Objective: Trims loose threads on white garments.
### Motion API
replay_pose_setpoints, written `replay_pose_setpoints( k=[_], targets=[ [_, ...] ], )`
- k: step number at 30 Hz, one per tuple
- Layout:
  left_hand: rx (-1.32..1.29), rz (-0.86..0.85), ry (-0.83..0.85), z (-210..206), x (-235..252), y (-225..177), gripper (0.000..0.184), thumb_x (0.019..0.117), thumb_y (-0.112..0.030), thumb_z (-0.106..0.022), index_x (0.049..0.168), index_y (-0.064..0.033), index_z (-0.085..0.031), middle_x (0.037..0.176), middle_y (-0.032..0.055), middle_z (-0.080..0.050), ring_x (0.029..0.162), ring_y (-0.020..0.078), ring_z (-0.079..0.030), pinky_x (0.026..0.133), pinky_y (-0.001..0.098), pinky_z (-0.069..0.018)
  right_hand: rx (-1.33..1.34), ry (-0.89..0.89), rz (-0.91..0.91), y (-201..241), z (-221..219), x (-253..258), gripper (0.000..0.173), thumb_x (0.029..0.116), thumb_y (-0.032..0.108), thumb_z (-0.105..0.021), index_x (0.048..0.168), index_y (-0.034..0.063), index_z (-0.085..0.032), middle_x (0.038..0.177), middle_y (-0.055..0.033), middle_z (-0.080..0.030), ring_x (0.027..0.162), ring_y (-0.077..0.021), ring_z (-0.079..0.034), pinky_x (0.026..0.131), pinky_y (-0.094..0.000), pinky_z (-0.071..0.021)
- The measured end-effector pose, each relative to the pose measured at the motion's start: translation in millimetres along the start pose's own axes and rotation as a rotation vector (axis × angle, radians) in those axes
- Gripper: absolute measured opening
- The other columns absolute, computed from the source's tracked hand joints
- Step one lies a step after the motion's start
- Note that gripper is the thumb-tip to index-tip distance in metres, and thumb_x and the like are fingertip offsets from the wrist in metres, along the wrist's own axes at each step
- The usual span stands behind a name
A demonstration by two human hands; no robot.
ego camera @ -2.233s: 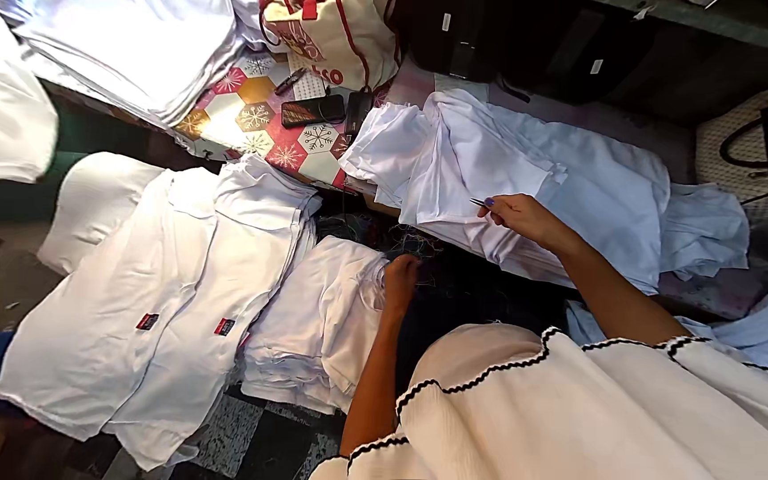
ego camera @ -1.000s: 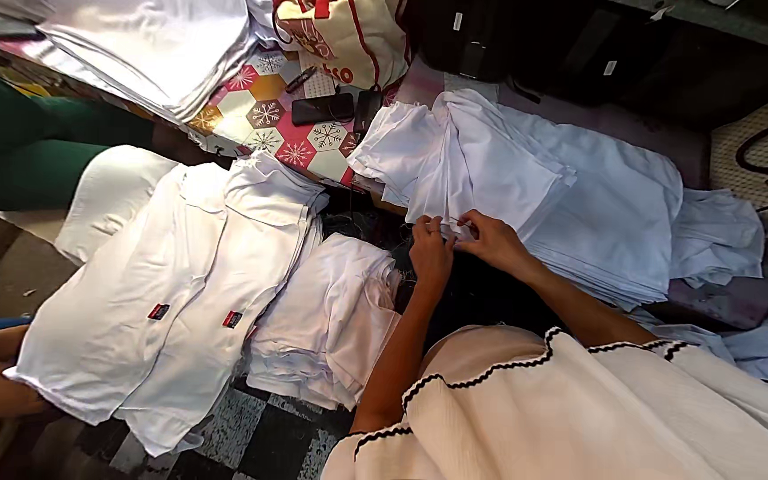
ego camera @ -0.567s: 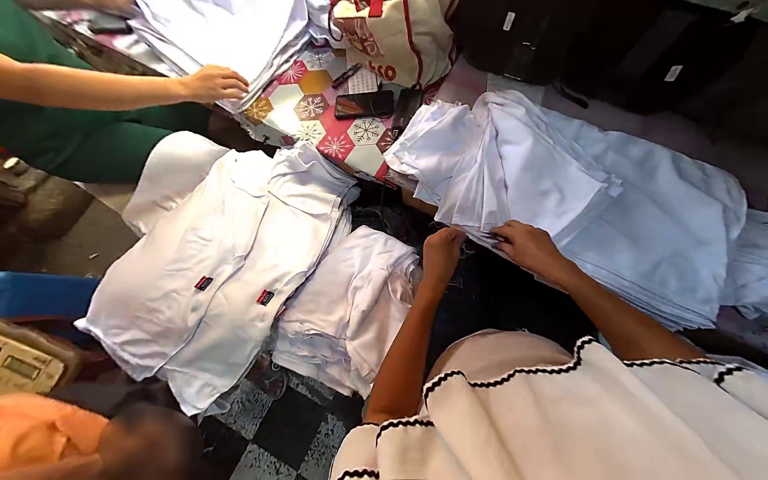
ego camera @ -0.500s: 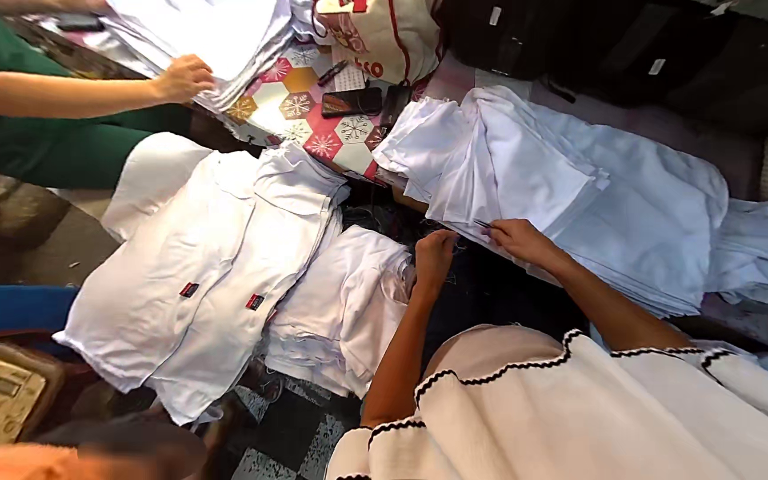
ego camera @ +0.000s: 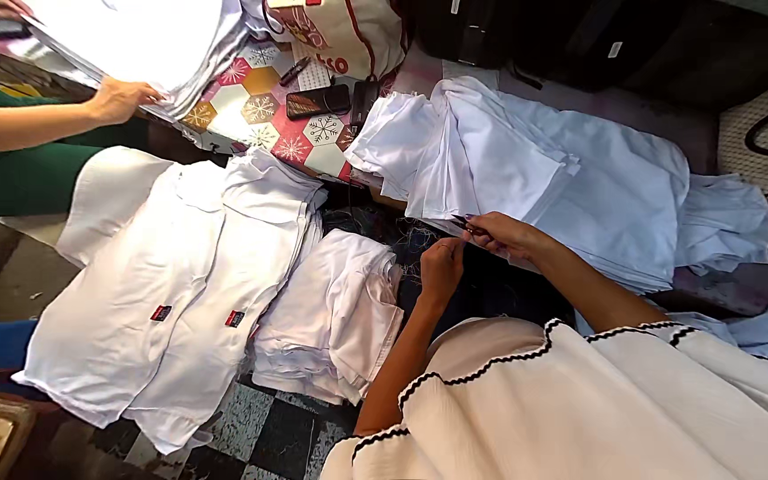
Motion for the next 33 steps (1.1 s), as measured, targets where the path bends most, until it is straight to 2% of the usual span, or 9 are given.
replay_pose_setpoints(
  k=[11, 14, 16, 20, 23, 25, 27, 29, 33],
  targets=[
    [-0.073, 0.028, 0.054, -12.7, 0.3, 2.8, 0.013, 0.0915, 0.001, -0.064, 0.093, 0.0049, -0.076, 0.083, 0.0153, -0.075, 0.069, 0.0193, -0.072, 0.070, 0.0325, -0.0606, -0.023, -0.149, -0.014, 0.6, 17.6, 7.4, 0.038, 0.1127, 0.030, -0.040, 0.089, 0.0076, -0.058, 0.054, 0.0077, -0.037, 0.041, -0.0014, -0.030, 0.041, -0.0170, -0.0259],
    [0.013, 0.331, 0.551, -0.2, 3.2, 3.6, 0.022, 0.1003, -0.012, -0.059, 0.104, 0.0020, -0.076, 0.094, 0.0162, -0.075, 0.088, 0.0273, -0.073, 0.087, 0.0474, -0.0568, -0.307, -0.259, 0.117, 5.1, 17.2, 2.7, 0.043, 0.1134, 0.032, -0.037, 0.094, 0.0047, -0.064, 0.060, 0.0033, -0.041, 0.049, -0.0059, -0.037, 0.050, -0.0229, -0.0337],
    [0.131, 0.503, 0.783, 5.8, 7.7, 11.5, 0.027, 0.1024, -0.022, -0.060, 0.113, -0.0009, -0.074, 0.107, 0.0177, -0.074, 0.104, 0.0330, -0.070, 0.096, 0.0562, -0.0510, -0.643, -0.360, 0.358, 15.9, 9.8, -3.9, 0.037, 0.1115, 0.025, -0.043, 0.104, -0.0003, -0.069, 0.074, -0.0127, -0.060, 0.068, -0.0270, -0.058, 0.067, -0.0486, -0.0494],
    [0.042, 0.575, 0.381, -2.3, 21.3, 34.4, 0.044, 0.0957, -0.026, -0.072, 0.123, 0.0073, -0.065, 0.114, 0.0246, -0.068, 0.104, 0.0374, -0.067, 0.094, 0.0555, -0.0529, -1.186, -0.493, 0.632, 22.9, -23.8, 8.7, 0.034, 0.0923, 0.018, -0.076, 0.120, 0.0010, -0.067, 0.092, -0.0203, -0.070, 0.074, -0.0402, -0.069, 0.064, -0.0589, -0.0537],
    [-0.097, 0.578, 0.125, -26.9, 31.1, 57.7, 0.039, 0.0936, -0.019, -0.075, 0.119, 0.0082, -0.063, 0.107, 0.0227, -0.068, 0.089, 0.0313, -0.070, 0.085, 0.0490, -0.0577, -1.220, -0.547, 0.576, 21.0, -17.8, 31.5, 0.014, 0.0963, 0.008, -0.066, 0.105, -0.0010, -0.070, 0.089, -0.0235, -0.069, 0.076, -0.0447, -0.068, 0.064, -0.0610, -0.0517],
    [-0.164, 0.564, 0.148, -30.1, 33.9, 58.7, 0.023, 0.0971, -0.013, -0.069, 0.107, 0.0079, -0.069, 0.090, 0.0183, -0.073, 0.075, 0.0238, -0.071, 0.076, 0.0421, -0.0603, -1.022, -0.482, 0.450, 35.6, -0.8, 35.5, 0.024, 0.1041, 0.018, -0.058, 0.102, -0.0009, -0.072, 0.092, -0.0246, -0.071, 0.089, -0.0457, -0.069, 0.075, -0.0655, -0.0505],
    [-0.281, 0.585, 0.292, -22.7, 33.7, 44.2, 0.019, 0.0993, -0.009, -0.065, 0.102, 0.0092, -0.070, 0.082, 0.0142, -0.072, 0.068, 0.0152, -0.070, 0.071, 0.0325, -0.0601, -0.761, -0.404, 0.349, 48.5, 20.0, 38.4, 0.031, 0.1054, 0.022, -0.057, 0.099, -0.0052, -0.070, 0.087, -0.0229, -0.067, 0.085, -0.0385, -0.065, 0.078, -0.0605, -0.0488],
    [-0.537, 0.670, 0.281, -17.0, 34.7, 24.8, 0.018, 0.1007, -0.004, -0.061, 0.106, 0.0119, -0.066, 0.083, 0.0116, -0.071, 0.066, 0.0110, -0.068, 0.067, 0.0273, -0.0597, -0.476, -0.382, 0.323, 52.2, 33.3, 36.1, 0.031, 0.1047, 0.021, -0.060, 0.090, -0.0054, -0.063, 0.072, -0.0098, -0.052, 0.064, -0.0188, -0.048, 0.063, -0.0398, -0.0412],
    [-0.936, 0.652, 0.197, -24.1, 46.1, 7.1, 0.039, 0.1012, -0.002, -0.057, 0.138, 0.0037, -0.049, 0.120, 0.0150, -0.066, 0.081, 0.0176, -0.071, 0.076, 0.0350, -0.0619, 0.011, -0.212, 0.218, 43.0, 30.6, 31.0, 0.018, 0.1063, 0.017, -0.056, 0.094, 0.0047, -0.056, 0.058, 0.0072, -0.040, 0.044, -0.0008, -0.034, 0.043, -0.0172, -0.0307]
  ],
)
Point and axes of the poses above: each hand's wrist, its own x-axis towards the middle knuckle, its own z-axis out of the back of the hand, y = z × x, the point moved 3 cm from there along x, towards the middle knuckle
